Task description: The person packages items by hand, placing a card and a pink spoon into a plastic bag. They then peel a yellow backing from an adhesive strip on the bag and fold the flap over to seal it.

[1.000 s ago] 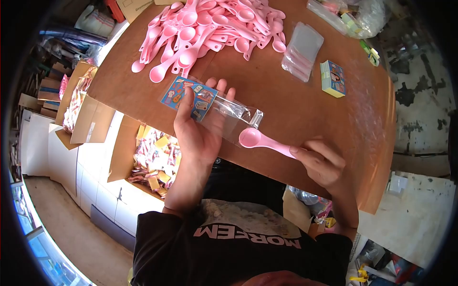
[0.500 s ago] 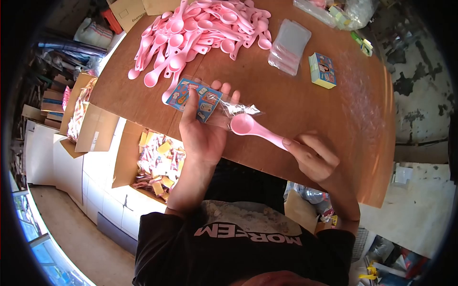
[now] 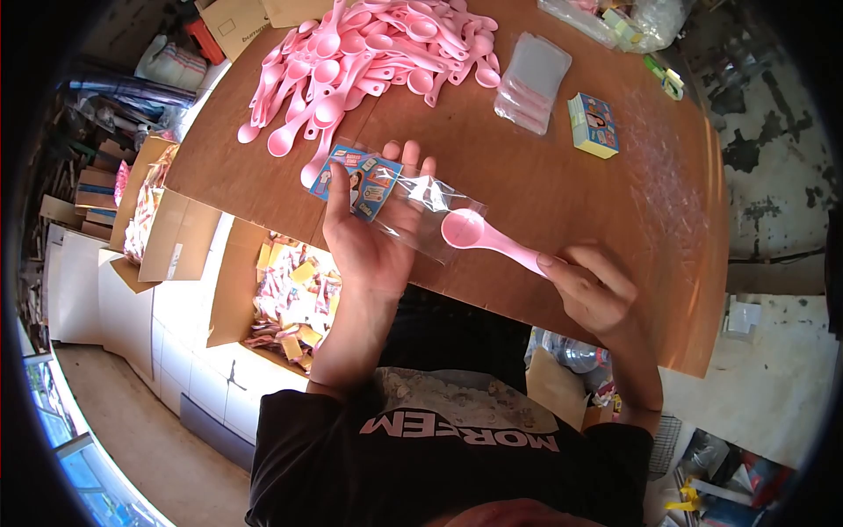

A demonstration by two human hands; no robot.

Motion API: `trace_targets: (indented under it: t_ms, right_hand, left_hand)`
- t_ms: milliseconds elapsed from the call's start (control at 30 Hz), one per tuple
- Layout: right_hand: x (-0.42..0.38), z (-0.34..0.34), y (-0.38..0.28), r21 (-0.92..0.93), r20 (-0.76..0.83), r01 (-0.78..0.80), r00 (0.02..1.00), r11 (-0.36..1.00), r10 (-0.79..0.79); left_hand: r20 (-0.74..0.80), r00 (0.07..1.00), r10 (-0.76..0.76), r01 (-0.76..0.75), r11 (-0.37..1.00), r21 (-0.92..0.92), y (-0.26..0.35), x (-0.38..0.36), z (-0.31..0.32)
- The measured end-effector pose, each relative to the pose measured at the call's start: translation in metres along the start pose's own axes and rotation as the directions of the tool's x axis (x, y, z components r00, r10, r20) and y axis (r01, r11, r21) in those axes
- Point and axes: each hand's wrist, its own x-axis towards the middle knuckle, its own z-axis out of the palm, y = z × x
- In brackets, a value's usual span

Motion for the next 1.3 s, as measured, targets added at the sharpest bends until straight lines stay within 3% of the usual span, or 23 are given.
trace_targets:
  t_ms: [167,300,633,767,800,867,1000,1033,1067,1167,1233,1300]
  right_hand:
    - [0.001,-0.001,-0.004,-0.023,-0.050,0.068,0.996,0.997,-0.069]
    - [0.005,-0.001,-0.009,-0.029,-0.045,0.053,0.998,0.998,-0.055]
    - [0.011,0.007,-0.022,-0.117,0.002,0.088,0.996,0.989,-0.088]
    - [0.013,0.009,-0.022,-0.260,0.036,0.158,0.987,0.953,-0.154]
    - [0.015,0.009,-0.024,-0.262,0.035,0.155,0.988,0.953,-0.151]
    - [0.021,0.011,-0.027,-0.351,-0.069,0.123,0.985,0.928,-0.156]
    - [0.025,0.009,-0.026,-0.299,-0.099,0.090,0.987,0.950,-0.124]
    - [0.026,0.001,-0.026,-0.216,-0.086,0.025,0.995,0.976,-0.045]
    - [0.028,-0.008,-0.026,-0.132,-0.065,-0.042,0.997,0.990,0.034]
    - [0.046,-0.054,-0.034,-0.166,-0.115,-0.208,0.975,0.964,0.191]
    - [0.061,-0.084,-0.042,-0.220,-0.159,-0.297,0.951,0.929,0.267]
    - [0.075,-0.099,-0.034,-0.220,-0.203,-0.339,0.933,0.915,0.298]
  left_hand:
    - [-0.119,0.992,0.031,-0.022,0.997,0.076,-0.002,-0.003,0.002]
    - [-0.081,0.996,0.029,-0.017,0.989,0.147,-0.004,-0.009,0.002]
    - [-0.151,0.989,-0.002,0.035,0.976,0.214,-0.017,-0.020,0.006]
    - [-0.113,0.989,-0.096,0.119,0.967,0.223,-0.025,-0.024,0.006]
    - [-0.102,0.979,-0.176,0.195,0.958,0.211,-0.026,-0.025,0.007]
    - [-0.124,0.958,-0.257,0.281,0.926,0.251,-0.030,-0.029,0.009]
    - [-0.183,0.929,-0.320,0.364,0.875,0.318,-0.043,-0.030,0.013]
    - [-0.182,0.928,-0.324,0.367,0.874,0.318,-0.043,-0.029,0.012]
    - [-0.149,0.936,-0.319,0.351,0.880,0.320,-0.042,-0.028,0.011]
    - [-0.114,0.948,-0.297,0.318,0.892,0.321,-0.037,-0.026,0.004]
    - [-0.138,0.990,0.040,0.045,0.827,0.561,-0.037,-0.028,0.003]
    - [-0.092,0.990,0.104,-0.030,0.804,0.594,-0.035,-0.028,0.009]
